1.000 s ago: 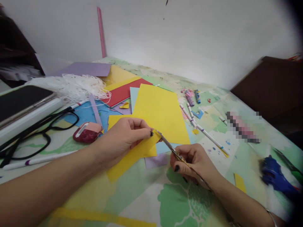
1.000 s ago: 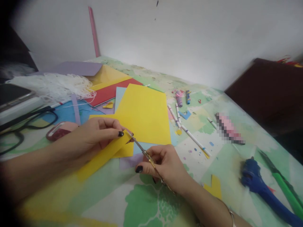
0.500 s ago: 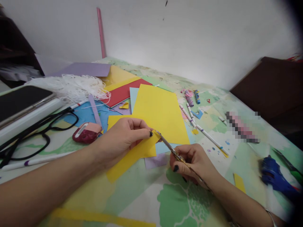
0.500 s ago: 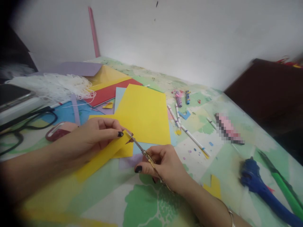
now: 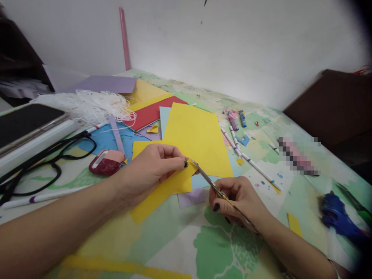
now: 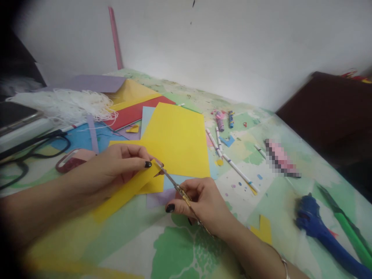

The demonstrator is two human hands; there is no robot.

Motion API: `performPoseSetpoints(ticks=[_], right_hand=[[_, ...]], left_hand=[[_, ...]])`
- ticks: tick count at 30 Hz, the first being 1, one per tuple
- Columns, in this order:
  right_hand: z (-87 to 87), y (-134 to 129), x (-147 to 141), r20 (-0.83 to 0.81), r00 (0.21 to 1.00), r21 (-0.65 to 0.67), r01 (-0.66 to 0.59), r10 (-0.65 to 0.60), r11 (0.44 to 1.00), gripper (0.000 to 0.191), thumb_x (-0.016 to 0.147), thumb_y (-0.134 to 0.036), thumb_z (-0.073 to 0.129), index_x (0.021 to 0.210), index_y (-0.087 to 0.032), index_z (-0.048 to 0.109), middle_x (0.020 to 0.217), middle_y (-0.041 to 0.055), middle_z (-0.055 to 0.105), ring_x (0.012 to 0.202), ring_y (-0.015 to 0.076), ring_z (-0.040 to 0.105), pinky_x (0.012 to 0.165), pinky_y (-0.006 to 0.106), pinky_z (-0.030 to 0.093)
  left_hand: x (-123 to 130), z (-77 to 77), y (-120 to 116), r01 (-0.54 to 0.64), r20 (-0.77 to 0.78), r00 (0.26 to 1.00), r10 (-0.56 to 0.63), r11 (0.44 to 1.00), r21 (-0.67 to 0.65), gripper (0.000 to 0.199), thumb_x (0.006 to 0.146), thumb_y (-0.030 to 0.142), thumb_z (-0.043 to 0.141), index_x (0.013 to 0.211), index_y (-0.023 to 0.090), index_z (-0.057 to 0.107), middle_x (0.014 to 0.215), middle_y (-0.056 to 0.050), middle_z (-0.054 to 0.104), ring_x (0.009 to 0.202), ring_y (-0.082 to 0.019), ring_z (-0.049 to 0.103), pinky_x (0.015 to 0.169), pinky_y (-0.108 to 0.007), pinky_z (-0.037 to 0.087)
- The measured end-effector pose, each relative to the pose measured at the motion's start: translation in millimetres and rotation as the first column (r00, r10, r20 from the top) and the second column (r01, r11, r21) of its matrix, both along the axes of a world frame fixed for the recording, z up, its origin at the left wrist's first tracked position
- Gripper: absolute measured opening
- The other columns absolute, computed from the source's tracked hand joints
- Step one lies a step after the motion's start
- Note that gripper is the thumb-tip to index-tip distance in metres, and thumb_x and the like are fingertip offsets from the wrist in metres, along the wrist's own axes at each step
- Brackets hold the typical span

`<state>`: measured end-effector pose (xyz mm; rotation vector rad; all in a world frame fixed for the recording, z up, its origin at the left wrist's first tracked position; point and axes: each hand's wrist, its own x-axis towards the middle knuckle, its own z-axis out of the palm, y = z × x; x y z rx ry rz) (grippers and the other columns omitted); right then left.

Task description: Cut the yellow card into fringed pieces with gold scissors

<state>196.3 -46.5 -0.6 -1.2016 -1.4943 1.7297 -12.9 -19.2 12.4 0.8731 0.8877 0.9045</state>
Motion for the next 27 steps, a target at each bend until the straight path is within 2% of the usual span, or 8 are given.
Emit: performPoseSetpoints(ticks=[3, 7, 14, 21, 27], right_hand=[[0.0, 0.6, 0.3, -0.004, 1.0, -0.007, 0.003, -0.003, 1.0, 0.025, 0.061, -0.028, 0.078, 0.06, -0.011, 0.059, 0.038, -0.0076, 0.043, 0.031, 0.0021, 0.033, 0.029, 0.013, 0.022], [1.2, 0.1, 0.4, 0.008, 1.0, -0.017, 0.013, -0.013, 1.0, 0.025, 0.059, -0.027, 0.079, 0.061, -0.011, 0.06, 0.037, -0.0075, 0.044, 0.03, 0.0022, 0.033, 0.029, 0.013, 0.022], [0.8, 0.7, 0.0, 0.022, 1.0, -0.018, 0.008, -0.008, 1.0, 0.025, 0.058, -0.026, 0.08, 0.061, -0.011, 0.061, 0.037, -0.0075, 0.045, 0.029, 0.0022, 0.034, 0.028, 0.013, 0.022], [2.1, 2.3, -0.7, 0.04, 0.999, -0.015, 0.014, -0.013, 1.0, 0.026, 0.058, -0.028, 0.08, 0.059, -0.012, 0.06, 0.036, -0.0078, 0.044, 0.029, 0.002, 0.032, 0.028, 0.013, 0.021], [2.0, 1.2, -0.9, 0.04, 0.999, -0.03, 0.014, -0.013, 0.999, 0.024, 0.058, -0.026, 0.08, 0.06, -0.012, 0.061, 0.036, -0.0079, 0.044, 0.029, 0.0021, 0.032, 0.027, 0.013, 0.02]], left_hand=[[0.1, 0.1, 0.0, -0.008, -0.012, 1.0, 0.008, 1.0, -0.006, 0.01, 0.072, 0.013, 0.063, 0.063, 0.016, 0.059, 0.071, -0.002, 0.065, 0.069, -0.016, 0.061, 0.063, -0.031, 0.052], [0.6, 1.3, 0.2, -0.009, -0.022, 1.0, 0.009, 1.0, -0.006, 0.01, 0.072, 0.014, 0.063, 0.064, 0.016, 0.059, 0.073, -0.002, 0.066, 0.069, -0.016, 0.062, 0.061, -0.029, 0.051], [-0.3, 1.3, -0.1, -0.016, -0.056, 0.998, 0.015, 1.0, -0.001, 0.009, 0.07, 0.014, 0.063, 0.062, 0.017, 0.059, 0.068, -0.001, 0.063, 0.075, -0.019, 0.064, 0.068, -0.032, 0.051], [-1.2, 3.4, -1.3, -0.002, -0.088, 0.996, 0.002, 1.0, 0.007, 0.007, 0.069, 0.021, 0.064, 0.065, 0.018, 0.059, 0.075, -0.003, 0.068, 0.073, -0.019, 0.064, 0.065, -0.03, 0.051], [0.1, 7.4, -1.5, -0.032, -0.178, 0.983, 0.043, 0.997, 0.064, 0.004, 0.065, 0.019, 0.063, 0.062, 0.019, 0.06, 0.069, -0.003, 0.067, 0.069, -0.019, 0.065, 0.059, -0.027, 0.05]])
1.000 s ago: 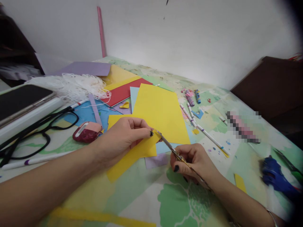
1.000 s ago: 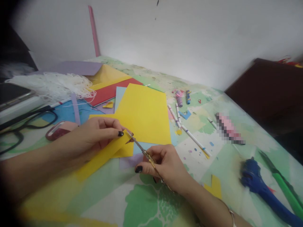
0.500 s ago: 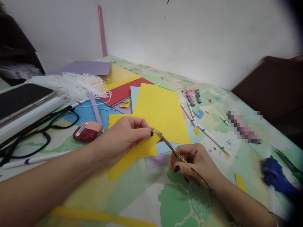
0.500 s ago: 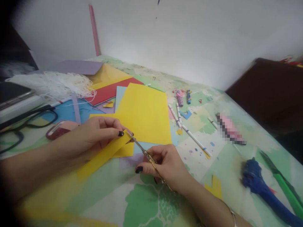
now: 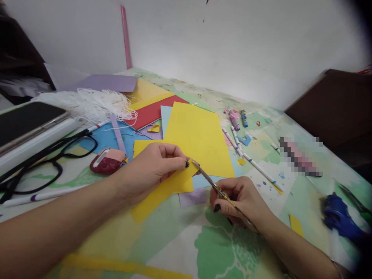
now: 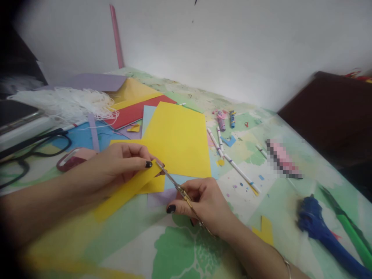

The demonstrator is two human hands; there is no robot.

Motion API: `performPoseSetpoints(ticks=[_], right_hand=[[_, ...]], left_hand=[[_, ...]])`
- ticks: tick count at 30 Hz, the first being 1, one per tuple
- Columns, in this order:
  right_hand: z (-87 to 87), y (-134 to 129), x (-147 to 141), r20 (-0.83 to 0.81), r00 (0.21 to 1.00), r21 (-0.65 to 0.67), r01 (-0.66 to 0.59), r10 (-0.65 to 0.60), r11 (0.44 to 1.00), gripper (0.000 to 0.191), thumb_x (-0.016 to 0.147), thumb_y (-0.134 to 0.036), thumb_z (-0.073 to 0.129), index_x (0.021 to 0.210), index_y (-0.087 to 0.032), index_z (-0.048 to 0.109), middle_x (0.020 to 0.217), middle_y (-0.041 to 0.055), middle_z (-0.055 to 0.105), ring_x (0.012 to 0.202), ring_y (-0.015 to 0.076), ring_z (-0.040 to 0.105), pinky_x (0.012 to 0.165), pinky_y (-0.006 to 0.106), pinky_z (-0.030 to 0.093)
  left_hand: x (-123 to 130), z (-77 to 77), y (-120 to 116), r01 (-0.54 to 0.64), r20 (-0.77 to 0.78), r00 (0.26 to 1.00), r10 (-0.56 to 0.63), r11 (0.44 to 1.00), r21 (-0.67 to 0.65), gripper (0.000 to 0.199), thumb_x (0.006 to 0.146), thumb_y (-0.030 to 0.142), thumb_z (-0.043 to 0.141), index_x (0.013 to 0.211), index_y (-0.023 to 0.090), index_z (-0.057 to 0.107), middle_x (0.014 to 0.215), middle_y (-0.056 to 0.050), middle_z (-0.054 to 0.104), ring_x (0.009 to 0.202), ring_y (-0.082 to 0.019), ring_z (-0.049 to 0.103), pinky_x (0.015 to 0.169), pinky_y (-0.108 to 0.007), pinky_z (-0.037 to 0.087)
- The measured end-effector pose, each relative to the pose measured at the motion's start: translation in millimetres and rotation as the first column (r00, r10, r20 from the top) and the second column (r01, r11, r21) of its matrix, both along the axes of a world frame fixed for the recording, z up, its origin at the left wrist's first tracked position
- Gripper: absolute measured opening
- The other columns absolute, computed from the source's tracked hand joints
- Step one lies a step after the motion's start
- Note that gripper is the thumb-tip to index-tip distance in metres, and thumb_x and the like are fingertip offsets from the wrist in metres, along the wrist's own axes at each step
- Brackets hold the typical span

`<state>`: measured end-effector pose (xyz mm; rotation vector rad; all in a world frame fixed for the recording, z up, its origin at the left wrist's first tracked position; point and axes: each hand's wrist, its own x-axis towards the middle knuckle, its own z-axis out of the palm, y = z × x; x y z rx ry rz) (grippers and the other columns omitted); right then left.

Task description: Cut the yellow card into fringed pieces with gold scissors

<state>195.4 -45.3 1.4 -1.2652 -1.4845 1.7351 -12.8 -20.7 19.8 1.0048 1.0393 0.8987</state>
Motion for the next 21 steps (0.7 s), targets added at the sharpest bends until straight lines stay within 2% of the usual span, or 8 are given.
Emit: performPoseSetpoints(ticks=[21], right_hand=[[2.3, 0.8, -0.8, 0.037, 0.999, -0.009, 0.005, -0.004, 1.0, 0.026, 0.056, -0.031, 0.08, 0.06, -0.012, 0.063, 0.037, -0.0077, 0.045, 0.028, 0.002, 0.032, 0.027, 0.014, 0.019]], left_hand=[[0.4, 0.9, -0.8, -0.007, -0.017, 1.0, 0.007, 1.0, 0.011, 0.004, 0.064, 0.02, 0.062, 0.062, 0.019, 0.059, 0.071, -0.004, 0.068, 0.073, -0.021, 0.065, 0.06, -0.029, 0.049]])
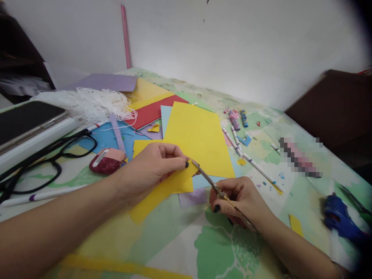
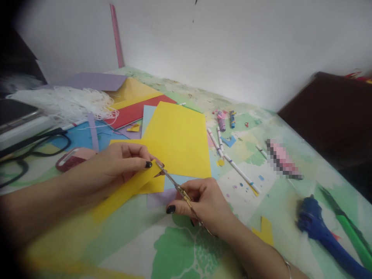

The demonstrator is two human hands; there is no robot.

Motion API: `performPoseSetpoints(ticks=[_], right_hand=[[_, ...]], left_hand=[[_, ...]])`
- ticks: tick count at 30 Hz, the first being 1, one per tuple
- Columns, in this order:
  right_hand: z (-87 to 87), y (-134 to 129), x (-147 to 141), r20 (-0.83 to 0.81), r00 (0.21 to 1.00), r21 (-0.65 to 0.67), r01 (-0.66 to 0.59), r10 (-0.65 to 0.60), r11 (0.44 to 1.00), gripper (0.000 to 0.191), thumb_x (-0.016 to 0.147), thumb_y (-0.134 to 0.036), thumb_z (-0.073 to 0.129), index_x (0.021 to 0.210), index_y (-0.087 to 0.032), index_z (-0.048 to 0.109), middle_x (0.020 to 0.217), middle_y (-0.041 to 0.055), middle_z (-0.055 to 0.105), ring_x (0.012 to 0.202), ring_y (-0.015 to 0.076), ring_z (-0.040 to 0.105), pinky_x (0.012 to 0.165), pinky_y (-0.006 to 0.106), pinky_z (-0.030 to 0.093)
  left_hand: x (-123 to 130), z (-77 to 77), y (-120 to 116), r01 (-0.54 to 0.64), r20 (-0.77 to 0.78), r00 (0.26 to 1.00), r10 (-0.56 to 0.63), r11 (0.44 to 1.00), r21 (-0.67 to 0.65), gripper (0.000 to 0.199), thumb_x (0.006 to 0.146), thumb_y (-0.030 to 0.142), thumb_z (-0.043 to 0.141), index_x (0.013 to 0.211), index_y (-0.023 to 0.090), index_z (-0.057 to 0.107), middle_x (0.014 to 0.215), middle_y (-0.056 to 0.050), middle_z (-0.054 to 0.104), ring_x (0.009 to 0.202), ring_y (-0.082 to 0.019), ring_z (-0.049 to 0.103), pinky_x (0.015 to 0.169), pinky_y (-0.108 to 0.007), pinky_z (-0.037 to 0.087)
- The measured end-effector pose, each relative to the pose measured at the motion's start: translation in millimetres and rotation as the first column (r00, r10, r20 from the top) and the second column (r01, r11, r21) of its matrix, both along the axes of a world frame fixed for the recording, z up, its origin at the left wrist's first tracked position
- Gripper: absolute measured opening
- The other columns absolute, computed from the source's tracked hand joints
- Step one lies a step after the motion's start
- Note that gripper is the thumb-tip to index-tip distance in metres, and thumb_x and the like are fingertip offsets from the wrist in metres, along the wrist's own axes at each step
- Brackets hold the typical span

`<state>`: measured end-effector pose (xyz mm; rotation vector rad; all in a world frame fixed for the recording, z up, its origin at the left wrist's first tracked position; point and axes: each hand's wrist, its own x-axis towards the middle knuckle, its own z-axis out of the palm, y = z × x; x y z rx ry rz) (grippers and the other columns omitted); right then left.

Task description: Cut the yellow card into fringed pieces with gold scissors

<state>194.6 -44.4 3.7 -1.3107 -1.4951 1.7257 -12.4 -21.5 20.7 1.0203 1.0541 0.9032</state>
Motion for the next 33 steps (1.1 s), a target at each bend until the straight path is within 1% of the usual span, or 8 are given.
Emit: performPoseSetpoints(ticks=[4, 9, 15, 19, 25, 28, 33], right_hand=[[-0.8, 0.4, 0.9, 0.003, 1.0, 0.011, -0.001, 0.001, 1.0, 0.027, 0.056, -0.033, 0.081, 0.059, -0.012, 0.063, 0.036, -0.0078, 0.044, 0.028, 0.002, 0.032, 0.027, 0.015, 0.018], [-2.1, 0.4, 1.3, 0.007, 1.0, 0.022, -0.015, 0.014, 1.0, 0.027, 0.057, -0.032, 0.08, 0.061, -0.012, 0.063, 0.037, -0.0077, 0.043, 0.029, 0.0024, 0.032, 0.027, 0.015, 0.019], [-1.2, -1.5, 2.4, -0.033, 0.999, 0.051, -0.03, 0.032, 0.998, 0.032, 0.062, -0.038, 0.076, 0.063, -0.011, 0.059, 0.042, -0.0074, 0.041, 0.033, 0.0023, 0.031, 0.03, 0.015, 0.021], [0.0, -1.7, 4.5, -0.031, 0.998, 0.066, -0.055, 0.057, 0.996, 0.032, 0.063, -0.039, 0.076, 0.065, -0.011, 0.059, 0.046, -0.0064, 0.041, 0.035, 0.0027, 0.032, 0.031, 0.016, 0.022], [0.3, -1.0, 4.9, -0.042, 0.997, 0.041, -0.061, 0.063, 0.997, 0.031, 0.063, -0.038, 0.076, 0.065, -0.011, 0.061, 0.043, -0.0073, 0.041, 0.033, 0.0024, 0.031, 0.03, 0.015, 0.022], [0.1, -1.1, 5.0, -0.064, 0.996, 0.039, -0.06, 0.062, 0.997, 0.028, 0.065, -0.036, 0.075, 0.065, -0.011, 0.062, 0.041, -0.0075, 0.041, 0.032, 0.0022, 0.032, 0.03, 0.014, 0.022], [-1.0, -0.3, 5.3, -0.048, 0.998, 0.029, -0.045, 0.046, 0.999, 0.027, 0.061, -0.033, 0.078, 0.064, -0.012, 0.062, 0.04, -0.0077, 0.042, 0.032, 0.0025, 0.032, 0.029, 0.014, 0.022]], left_hand=[[-0.7, -2.2, 0.7, 0.004, 0.018, 1.0, -0.004, 1.0, -0.006, 0.004, 0.065, 0.02, 0.062, 0.062, 0.019, 0.059, 0.073, -0.004, 0.069, 0.075, -0.021, 0.065, 0.062, -0.029, 0.05], [-1.9, -5.5, 1.3, 0.045, 0.085, 0.995, -0.041, 0.998, -0.036, 0.006, 0.07, 0.018, 0.061, 0.064, 0.019, 0.059, 0.073, -0.002, 0.067, 0.08, -0.021, 0.065, 0.07, -0.032, 0.051], [-1.9, -4.9, 0.9, 0.034, 0.122, 0.992, -0.025, 0.997, -0.071, 0.008, 0.069, 0.018, 0.064, 0.063, 0.019, 0.059, 0.068, 0.0, 0.063, 0.073, -0.019, 0.064, 0.067, -0.032, 0.051], [-0.1, -1.9, 1.0, 0.037, 0.151, 0.988, -0.022, 0.995, -0.097, 0.012, 0.07, 0.015, 0.062, 0.06, 0.019, 0.058, 0.063, 0.002, 0.06, 0.074, -0.019, 0.065, 0.068, -0.031, 0.051], [0.9, -2.6, 0.8, 0.058, 0.22, 0.975, -0.032, 0.992, -0.112, 0.013, 0.072, 0.013, 0.06, 0.06, 0.019, 0.058, 0.067, 0.0, 0.065, 0.074, -0.02, 0.066, 0.068, -0.034, 0.052], [0.6, -3.9, 0.9, 0.055, 0.215, 0.976, -0.032, 0.994, -0.099, 0.013, 0.072, 0.013, 0.06, 0.06, 0.018, 0.058, 0.067, 0.0, 0.065, 0.074, -0.019, 0.066, 0.068, -0.033, 0.052], [-0.3, -5.2, 0.4, 0.047, 0.19, 0.981, -0.029, 0.994, -0.094, 0.012, 0.073, 0.014, 0.061, 0.062, 0.018, 0.058, 0.068, -0.001, 0.065, 0.072, -0.018, 0.064, 0.068, -0.032, 0.052]])
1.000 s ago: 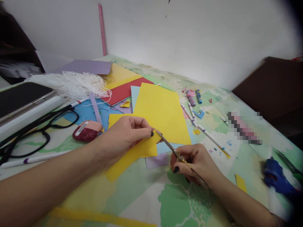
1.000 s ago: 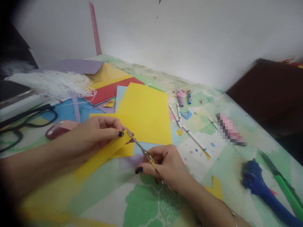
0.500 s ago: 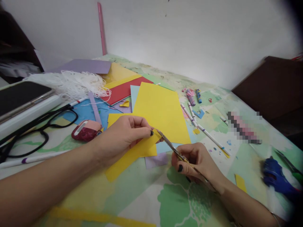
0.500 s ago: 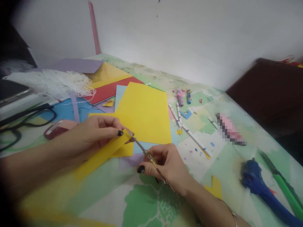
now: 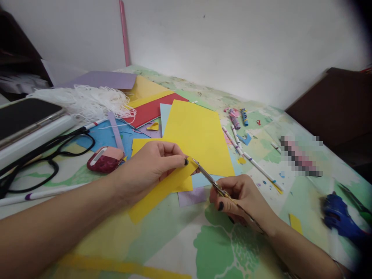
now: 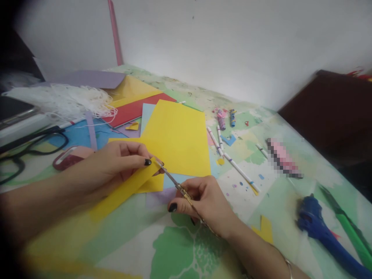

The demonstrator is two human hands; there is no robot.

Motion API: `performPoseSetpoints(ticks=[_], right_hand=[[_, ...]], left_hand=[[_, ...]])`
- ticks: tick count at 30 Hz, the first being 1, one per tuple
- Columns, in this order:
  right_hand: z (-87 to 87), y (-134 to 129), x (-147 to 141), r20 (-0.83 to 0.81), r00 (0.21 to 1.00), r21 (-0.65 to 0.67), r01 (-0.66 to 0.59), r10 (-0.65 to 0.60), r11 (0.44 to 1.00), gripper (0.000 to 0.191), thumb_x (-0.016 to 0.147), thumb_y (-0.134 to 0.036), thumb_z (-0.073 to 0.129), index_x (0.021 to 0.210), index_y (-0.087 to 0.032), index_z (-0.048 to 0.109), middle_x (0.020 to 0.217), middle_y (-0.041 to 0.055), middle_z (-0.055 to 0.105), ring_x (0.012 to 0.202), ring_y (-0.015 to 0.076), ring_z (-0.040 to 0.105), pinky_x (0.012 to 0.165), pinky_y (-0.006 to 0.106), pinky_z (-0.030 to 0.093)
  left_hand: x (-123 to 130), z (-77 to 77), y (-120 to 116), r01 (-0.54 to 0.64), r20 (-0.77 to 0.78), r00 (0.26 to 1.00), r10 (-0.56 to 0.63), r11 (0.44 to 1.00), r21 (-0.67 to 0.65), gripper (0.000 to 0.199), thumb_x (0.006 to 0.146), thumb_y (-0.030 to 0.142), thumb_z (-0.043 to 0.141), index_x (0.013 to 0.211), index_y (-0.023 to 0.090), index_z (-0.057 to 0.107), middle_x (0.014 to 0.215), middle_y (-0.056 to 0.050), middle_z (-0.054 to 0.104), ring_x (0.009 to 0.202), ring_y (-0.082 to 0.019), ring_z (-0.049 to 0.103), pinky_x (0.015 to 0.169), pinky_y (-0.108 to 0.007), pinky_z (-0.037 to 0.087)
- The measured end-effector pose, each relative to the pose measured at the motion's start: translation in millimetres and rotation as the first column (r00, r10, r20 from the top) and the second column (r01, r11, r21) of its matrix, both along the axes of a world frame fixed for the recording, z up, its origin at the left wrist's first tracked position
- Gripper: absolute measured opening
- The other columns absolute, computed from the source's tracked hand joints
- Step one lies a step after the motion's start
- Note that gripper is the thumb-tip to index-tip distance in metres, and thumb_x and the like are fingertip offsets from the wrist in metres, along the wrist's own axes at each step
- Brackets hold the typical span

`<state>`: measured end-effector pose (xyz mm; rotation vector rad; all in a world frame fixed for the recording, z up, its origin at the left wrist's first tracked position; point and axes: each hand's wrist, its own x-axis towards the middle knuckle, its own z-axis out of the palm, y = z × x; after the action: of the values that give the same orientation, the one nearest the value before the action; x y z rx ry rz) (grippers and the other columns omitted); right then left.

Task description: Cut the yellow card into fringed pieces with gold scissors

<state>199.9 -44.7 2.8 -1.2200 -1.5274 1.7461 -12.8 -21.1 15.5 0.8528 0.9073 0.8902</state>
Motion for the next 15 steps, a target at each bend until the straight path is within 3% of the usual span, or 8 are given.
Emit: performPoseSetpoints(ticks=[10, 15], right_hand=[[-3.7, 1.3, -0.2, -0.003, 1.0, 0.009, -0.003, 0.003, 1.0, 0.023, 0.064, -0.029, 0.077, 0.065, -0.011, 0.063, 0.041, -0.0076, 0.042, 0.032, 0.0019, 0.032, 0.03, 0.013, 0.023], [-4.0, 1.0, 0.7, -0.017, 1.0, 0.004, -0.002, 0.002, 1.0, 0.021, 0.064, -0.027, 0.077, 0.066, -0.011, 0.064, 0.041, -0.0074, 0.043, 0.032, 0.0019, 0.033, 0.03, 0.012, 0.023]], left_hand=[[0.5, 0.1, 1.5, -0.015, -0.078, 0.997, 0.019, 0.998, 0.056, 0.011, 0.071, 0.016, 0.061, 0.061, 0.018, 0.057, 0.064, 0.002, 0.059, 0.071, -0.018, 0.063, 0.065, -0.03, 0.05], [-0.4, -0.4, 1.4, -0.016, -0.124, 0.992, 0.024, 0.998, 0.063, 0.009, 0.071, 0.018, 0.06, 0.062, 0.018, 0.056, 0.07, -0.001, 0.065, 0.069, -0.018, 0.063, 0.064, -0.031, 0.049]])
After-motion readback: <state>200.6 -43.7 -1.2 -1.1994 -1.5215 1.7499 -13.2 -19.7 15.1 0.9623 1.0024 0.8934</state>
